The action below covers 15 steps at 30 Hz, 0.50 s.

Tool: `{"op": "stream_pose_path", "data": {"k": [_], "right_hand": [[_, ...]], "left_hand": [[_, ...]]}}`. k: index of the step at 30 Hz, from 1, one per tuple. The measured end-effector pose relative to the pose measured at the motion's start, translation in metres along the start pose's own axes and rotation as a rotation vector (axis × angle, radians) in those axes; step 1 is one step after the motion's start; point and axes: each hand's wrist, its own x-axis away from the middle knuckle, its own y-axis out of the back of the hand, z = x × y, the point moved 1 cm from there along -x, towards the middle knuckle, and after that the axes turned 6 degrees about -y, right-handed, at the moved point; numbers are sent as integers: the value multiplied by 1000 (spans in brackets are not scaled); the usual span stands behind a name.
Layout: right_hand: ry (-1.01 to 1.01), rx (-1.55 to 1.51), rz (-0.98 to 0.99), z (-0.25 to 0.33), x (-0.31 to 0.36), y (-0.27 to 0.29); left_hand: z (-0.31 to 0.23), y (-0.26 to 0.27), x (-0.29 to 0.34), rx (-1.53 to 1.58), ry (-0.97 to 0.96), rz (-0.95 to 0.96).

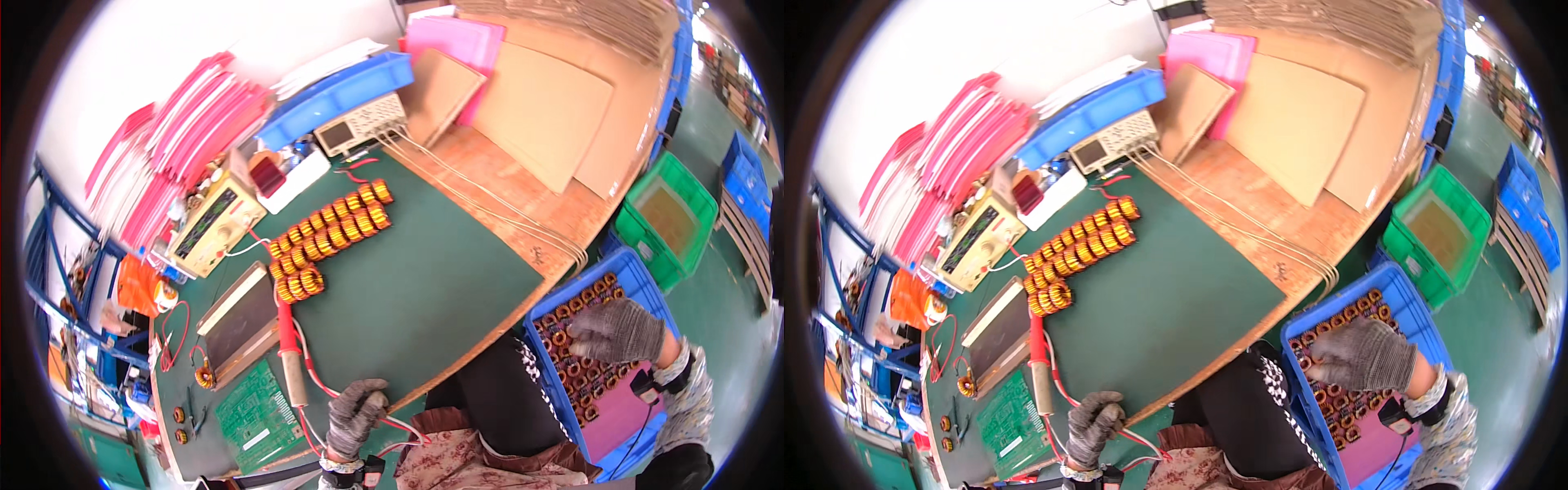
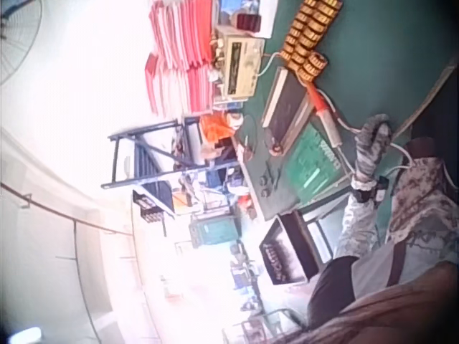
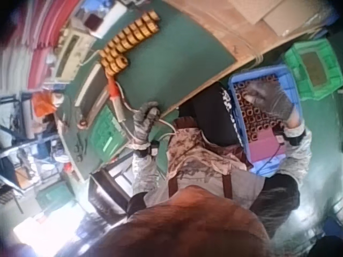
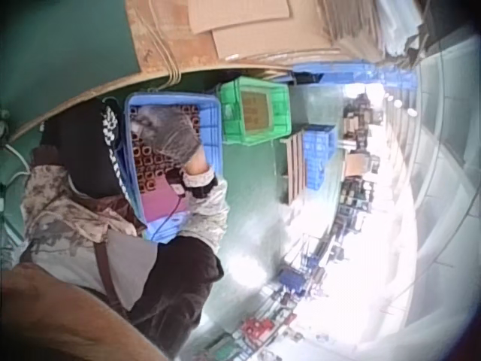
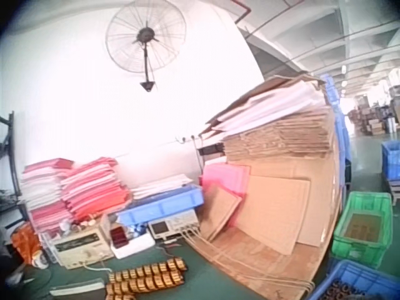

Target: Assembling and organizing inductor coils or transformers onto a circuit board and tray.

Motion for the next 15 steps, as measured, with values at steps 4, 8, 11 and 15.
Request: {"op": "stream_pose_path", "data": {"k": [4,8,11,15], "right_hand": [[472,-64,302,106,-65,30],[611,8,274,178,-136,6],[678,6,-168,214,-218,-36],[536,293,-206,267,-282,-70]], "left_hand": [[6,11,3,57,-12,12],[9,9,-2,81,-74,108],[10,11,0,104,-107,131],[7,9,2,143,-195,151]]}}
